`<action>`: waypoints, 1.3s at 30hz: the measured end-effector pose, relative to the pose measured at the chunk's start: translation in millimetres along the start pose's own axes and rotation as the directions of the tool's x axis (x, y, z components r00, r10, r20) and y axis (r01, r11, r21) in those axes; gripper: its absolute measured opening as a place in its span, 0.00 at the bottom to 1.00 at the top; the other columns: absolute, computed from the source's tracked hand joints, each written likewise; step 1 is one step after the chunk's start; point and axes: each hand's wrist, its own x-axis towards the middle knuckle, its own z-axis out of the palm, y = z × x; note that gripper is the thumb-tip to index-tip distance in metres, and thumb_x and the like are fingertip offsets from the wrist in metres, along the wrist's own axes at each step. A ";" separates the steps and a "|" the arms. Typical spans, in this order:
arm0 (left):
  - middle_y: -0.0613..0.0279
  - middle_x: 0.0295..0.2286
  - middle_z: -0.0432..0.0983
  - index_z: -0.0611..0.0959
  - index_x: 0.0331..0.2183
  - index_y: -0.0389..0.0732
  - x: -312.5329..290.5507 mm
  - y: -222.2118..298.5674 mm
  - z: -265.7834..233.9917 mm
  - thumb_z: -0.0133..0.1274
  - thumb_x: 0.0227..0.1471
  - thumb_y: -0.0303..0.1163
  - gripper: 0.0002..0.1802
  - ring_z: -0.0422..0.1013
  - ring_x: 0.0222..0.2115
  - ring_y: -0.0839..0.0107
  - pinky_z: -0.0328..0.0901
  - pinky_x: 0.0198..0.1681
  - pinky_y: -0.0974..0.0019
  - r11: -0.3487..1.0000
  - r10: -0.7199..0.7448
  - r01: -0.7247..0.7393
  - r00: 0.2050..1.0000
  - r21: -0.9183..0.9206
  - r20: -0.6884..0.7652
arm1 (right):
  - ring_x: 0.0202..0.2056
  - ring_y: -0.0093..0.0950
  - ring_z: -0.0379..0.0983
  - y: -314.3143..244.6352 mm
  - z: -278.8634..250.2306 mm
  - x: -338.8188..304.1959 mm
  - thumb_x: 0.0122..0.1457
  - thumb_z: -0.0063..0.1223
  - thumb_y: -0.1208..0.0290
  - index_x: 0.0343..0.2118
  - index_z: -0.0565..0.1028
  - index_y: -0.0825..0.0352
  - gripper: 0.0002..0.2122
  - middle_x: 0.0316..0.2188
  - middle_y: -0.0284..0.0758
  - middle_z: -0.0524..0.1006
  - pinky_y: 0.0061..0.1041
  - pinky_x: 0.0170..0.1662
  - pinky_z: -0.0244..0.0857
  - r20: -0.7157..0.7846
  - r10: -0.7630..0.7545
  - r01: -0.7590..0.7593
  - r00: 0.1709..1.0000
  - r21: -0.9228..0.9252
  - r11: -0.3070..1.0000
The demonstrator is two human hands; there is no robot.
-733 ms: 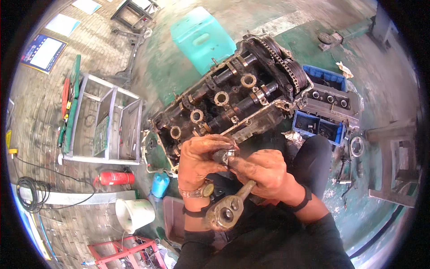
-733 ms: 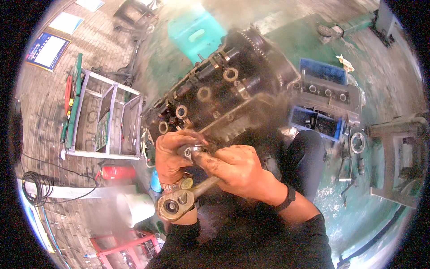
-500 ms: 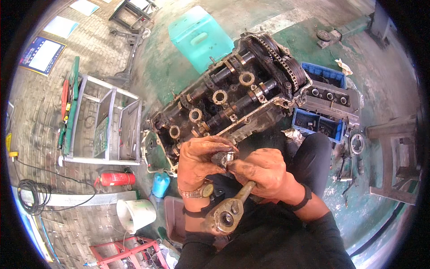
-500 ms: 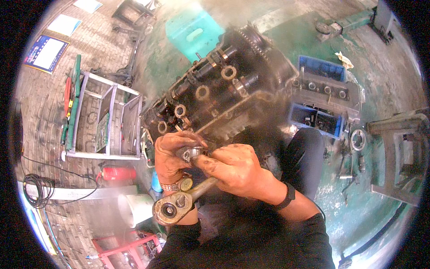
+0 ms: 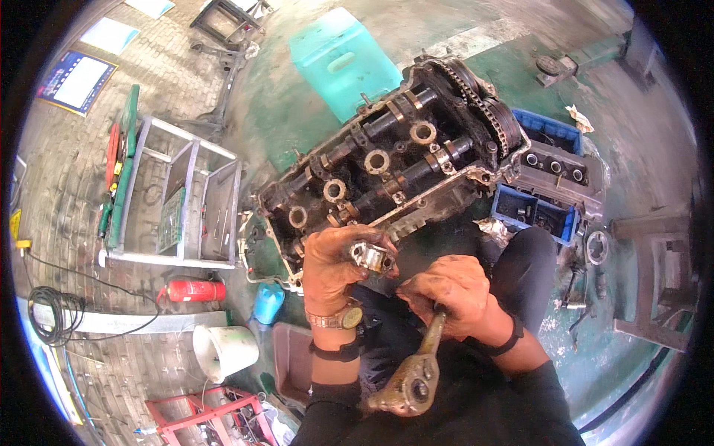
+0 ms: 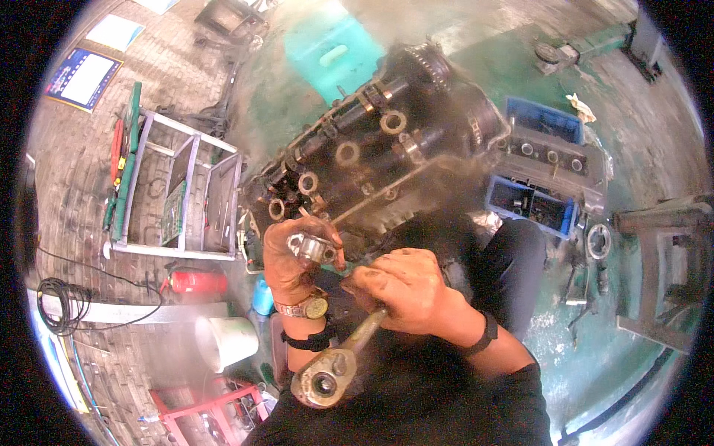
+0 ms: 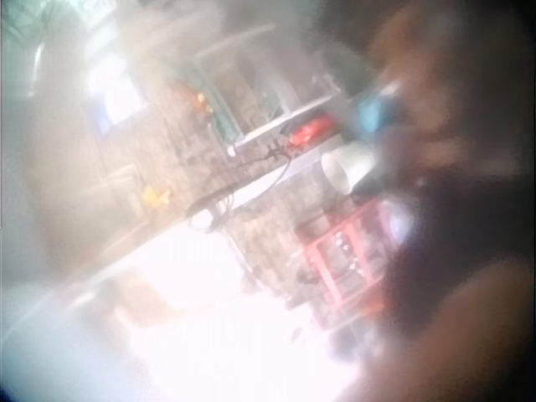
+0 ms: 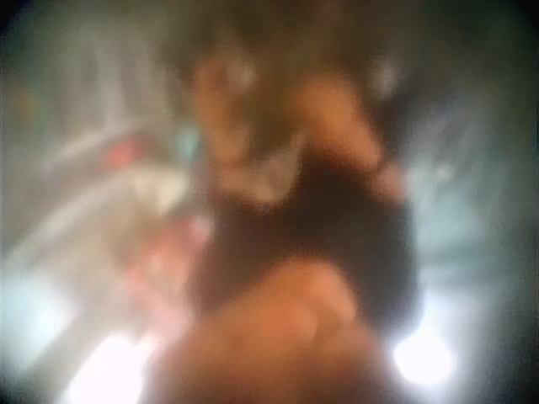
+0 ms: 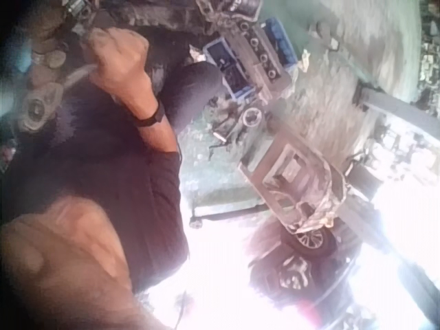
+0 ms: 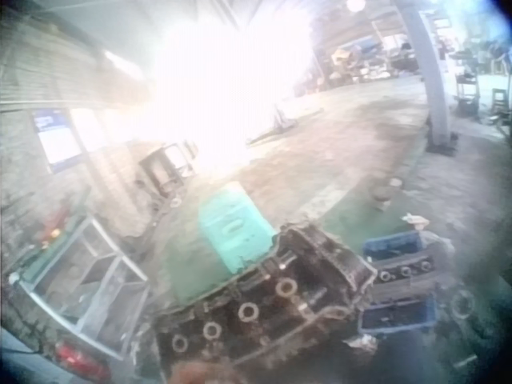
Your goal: The person uses a ratchet to loosen and remove bolts from an engine cylinder head, then removes the camshaft and places it into a blue parts bin. The person continues to remove additional bolts and components from the cylinder head.
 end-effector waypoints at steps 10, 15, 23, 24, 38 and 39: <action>0.47 0.27 0.79 0.75 0.46 0.29 -2.9 -1.4 -1.0 0.67 0.46 0.45 0.34 0.76 0.20 0.61 0.70 0.19 0.66 0.989 -0.075 0.067 0.995 -0.128 -0.058 | 0.18 0.32 0.72 2.9 -5.2 4.6 0.41 0.65 0.80 0.31 0.78 0.65 0.12 0.21 0.33 0.77 0.27 0.22 0.63 -0.025 0.038 -0.040 0.999 -0.070 0.997; 0.48 0.27 0.79 0.72 0.49 0.29 -2.3 -2.2 2.6 0.67 0.47 0.45 0.37 0.76 0.19 0.63 0.69 0.16 0.67 0.992 -0.094 0.086 0.992 -0.087 -0.085 | 0.15 0.30 0.68 6.2 -4.1 5.0 0.42 0.64 0.80 0.41 0.77 0.70 0.19 0.16 0.33 0.70 0.29 0.17 0.60 -0.002 0.023 -0.023 1.000 -0.104 0.994; 0.51 0.29 0.79 0.72 0.49 0.29 -3.9 -2.3 -0.3 0.67 0.47 0.41 0.35 0.76 0.19 0.64 0.70 0.16 0.68 0.965 -0.226 0.225 0.974 -0.134 0.007 | 0.17 0.34 0.69 10.4 -0.6 4.6 0.40 0.61 0.81 0.50 0.76 0.67 0.27 0.18 0.34 0.71 0.32 0.19 0.61 0.073 0.144 -0.144 0.987 0.003 0.990; 0.51 0.29 0.79 0.72 0.49 0.29 -4.2 -2.0 0.6 0.67 0.48 0.41 0.34 0.76 0.19 0.65 0.70 0.16 0.68 0.961 -0.243 0.242 0.970 -0.134 0.014 | 0.18 0.35 0.70 11.9 0.4 4.9 0.40 0.61 0.81 0.50 0.76 0.66 0.27 0.19 0.34 0.72 0.32 0.20 0.61 0.084 0.147 -0.148 0.986 0.004 0.989; 0.53 0.28 0.79 0.74 0.45 0.32 5.4 4.2 -4.0 0.61 0.53 0.36 0.23 0.76 0.21 0.67 0.72 0.24 0.66 0.989 -0.147 0.150 0.980 0.012 -0.138 | 0.24 0.37 0.77 27.6 -13.3 -31.0 0.47 0.63 0.81 0.36 0.79 0.70 0.11 0.28 0.43 0.80 0.30 0.27 0.71 -0.038 0.306 -0.307 0.951 -0.041 0.951; 0.54 0.29 0.79 0.74 0.45 0.32 7.8 6.3 -6.7 0.61 0.53 0.35 0.22 0.76 0.22 0.67 0.72 0.25 0.66 0.982 -0.134 0.154 0.975 0.107 -0.178 | 0.24 0.35 0.78 30.5 -18.6 -37.0 0.47 0.63 0.81 0.36 0.79 0.70 0.11 0.28 0.42 0.80 0.29 0.27 0.71 -0.059 0.330 -0.333 0.942 -0.067 0.941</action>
